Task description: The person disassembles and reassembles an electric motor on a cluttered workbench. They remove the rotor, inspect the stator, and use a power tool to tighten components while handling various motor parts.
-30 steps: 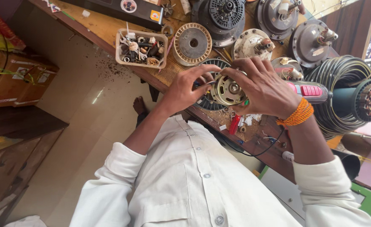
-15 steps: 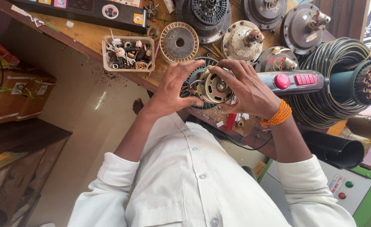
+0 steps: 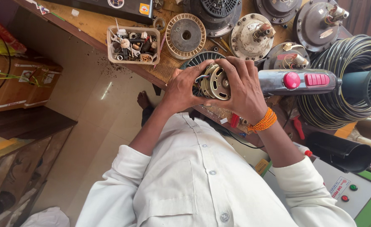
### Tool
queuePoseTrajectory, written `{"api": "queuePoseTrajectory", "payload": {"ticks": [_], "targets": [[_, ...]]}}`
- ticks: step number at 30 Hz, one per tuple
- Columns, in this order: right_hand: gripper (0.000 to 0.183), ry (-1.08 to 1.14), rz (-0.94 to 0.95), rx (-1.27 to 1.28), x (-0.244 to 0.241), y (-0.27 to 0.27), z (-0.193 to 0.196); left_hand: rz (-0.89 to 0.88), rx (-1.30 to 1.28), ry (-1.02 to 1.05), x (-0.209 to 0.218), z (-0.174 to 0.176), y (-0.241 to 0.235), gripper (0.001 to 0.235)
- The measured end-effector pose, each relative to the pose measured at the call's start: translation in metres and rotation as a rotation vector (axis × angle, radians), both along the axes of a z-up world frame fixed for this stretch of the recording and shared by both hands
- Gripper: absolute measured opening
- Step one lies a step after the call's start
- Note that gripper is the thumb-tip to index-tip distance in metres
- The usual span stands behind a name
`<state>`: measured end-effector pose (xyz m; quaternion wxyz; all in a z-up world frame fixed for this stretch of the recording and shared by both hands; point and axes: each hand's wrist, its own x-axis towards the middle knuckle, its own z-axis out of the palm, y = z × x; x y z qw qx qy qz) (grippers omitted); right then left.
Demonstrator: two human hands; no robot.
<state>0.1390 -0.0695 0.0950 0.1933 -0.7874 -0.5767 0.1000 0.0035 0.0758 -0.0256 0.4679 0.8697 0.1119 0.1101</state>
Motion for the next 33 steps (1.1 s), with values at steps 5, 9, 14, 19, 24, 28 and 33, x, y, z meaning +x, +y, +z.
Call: {"api": "queuePoseTrajectory", "payload": {"ticks": [5, 9, 14, 19, 24, 28, 33], "targets": [[0.090, -0.033, 0.070, 0.049, 0.011, 0.001, -0.005, 0.047, -0.006, -0.080, 0.001, 0.003, 0.000, 0.105], [0.089, -0.034, 0.153, 0.035, 0.020, 0.002, -0.004, 0.039, -0.013, -0.044, 0.001, 0.010, 0.002, 0.103], [0.088, -0.018, 0.136, 0.007, 0.020, 0.003, -0.008, 0.037, 0.109, -0.149, 0.001, 0.017, 0.010, 0.097], [0.084, -0.011, 0.102, 0.032, 0.016, 0.004, -0.012, 0.030, 0.118, -0.130, 0.004, 0.016, 0.012, 0.099], [0.085, 0.019, 0.179, 0.013, 0.025, 0.005, -0.010, 0.030, 0.072, -0.129, 0.004, 0.009, 0.013, 0.098], [0.083, 0.009, 0.207, 0.011, 0.027, 0.007, -0.012, 0.037, 0.078, -0.205, 0.007, 0.002, 0.014, 0.101], [0.085, -0.002, 0.198, 0.001, 0.023, 0.007, -0.016, 0.026, 0.095, -0.249, 0.009, -0.006, 0.015, 0.102]]}}
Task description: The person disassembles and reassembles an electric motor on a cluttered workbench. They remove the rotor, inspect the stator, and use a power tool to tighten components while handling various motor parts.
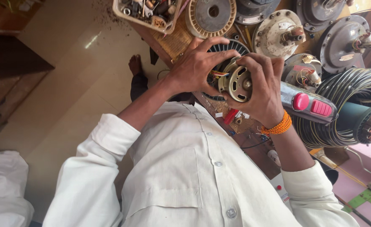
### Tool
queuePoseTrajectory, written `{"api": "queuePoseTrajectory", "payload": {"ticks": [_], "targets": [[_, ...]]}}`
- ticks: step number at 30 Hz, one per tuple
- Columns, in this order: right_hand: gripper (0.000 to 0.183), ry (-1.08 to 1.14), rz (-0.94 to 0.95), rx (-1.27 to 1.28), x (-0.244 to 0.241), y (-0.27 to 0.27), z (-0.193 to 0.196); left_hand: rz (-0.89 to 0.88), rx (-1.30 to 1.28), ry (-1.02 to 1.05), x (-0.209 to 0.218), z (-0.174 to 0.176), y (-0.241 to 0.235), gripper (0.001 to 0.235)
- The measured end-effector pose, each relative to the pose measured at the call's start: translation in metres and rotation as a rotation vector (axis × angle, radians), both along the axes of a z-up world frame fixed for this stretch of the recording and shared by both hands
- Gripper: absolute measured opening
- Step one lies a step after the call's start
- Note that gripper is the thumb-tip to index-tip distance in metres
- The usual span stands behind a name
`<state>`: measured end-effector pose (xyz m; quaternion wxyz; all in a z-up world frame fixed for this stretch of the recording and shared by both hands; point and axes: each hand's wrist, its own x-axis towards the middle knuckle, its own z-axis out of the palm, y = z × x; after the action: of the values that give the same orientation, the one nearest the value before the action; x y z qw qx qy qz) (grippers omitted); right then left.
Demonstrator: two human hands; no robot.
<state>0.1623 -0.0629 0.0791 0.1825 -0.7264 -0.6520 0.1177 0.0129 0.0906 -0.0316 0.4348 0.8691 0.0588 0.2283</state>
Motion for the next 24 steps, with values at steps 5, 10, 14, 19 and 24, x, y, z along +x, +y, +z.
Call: {"api": "queuePoseTrajectory", "payload": {"ticks": [5, 10, 14, 19, 24], "targets": [[0.084, 0.001, 0.058, -0.029, 0.010, 0.000, 0.000, -0.009, -0.037, -0.023, 0.000, -0.003, 0.000, 0.104], [0.083, -0.019, 0.056, -0.047, 0.010, 0.003, 0.001, 0.010, -0.044, -0.044, 0.001, -0.005, 0.001, 0.104], [0.081, -0.066, 0.003, -0.055, 0.004, -0.002, -0.002, -0.014, -0.016, -0.053, 0.003, -0.010, 0.002, 0.105], [0.082, -0.057, 0.052, -0.024, 0.012, -0.004, -0.006, -0.010, 0.024, -0.080, 0.007, -0.012, 0.003, 0.106], [0.081, -0.001, 0.073, -0.029, 0.013, 0.001, -0.006, 0.001, 0.028, -0.153, 0.006, -0.009, 0.003, 0.104]]}}
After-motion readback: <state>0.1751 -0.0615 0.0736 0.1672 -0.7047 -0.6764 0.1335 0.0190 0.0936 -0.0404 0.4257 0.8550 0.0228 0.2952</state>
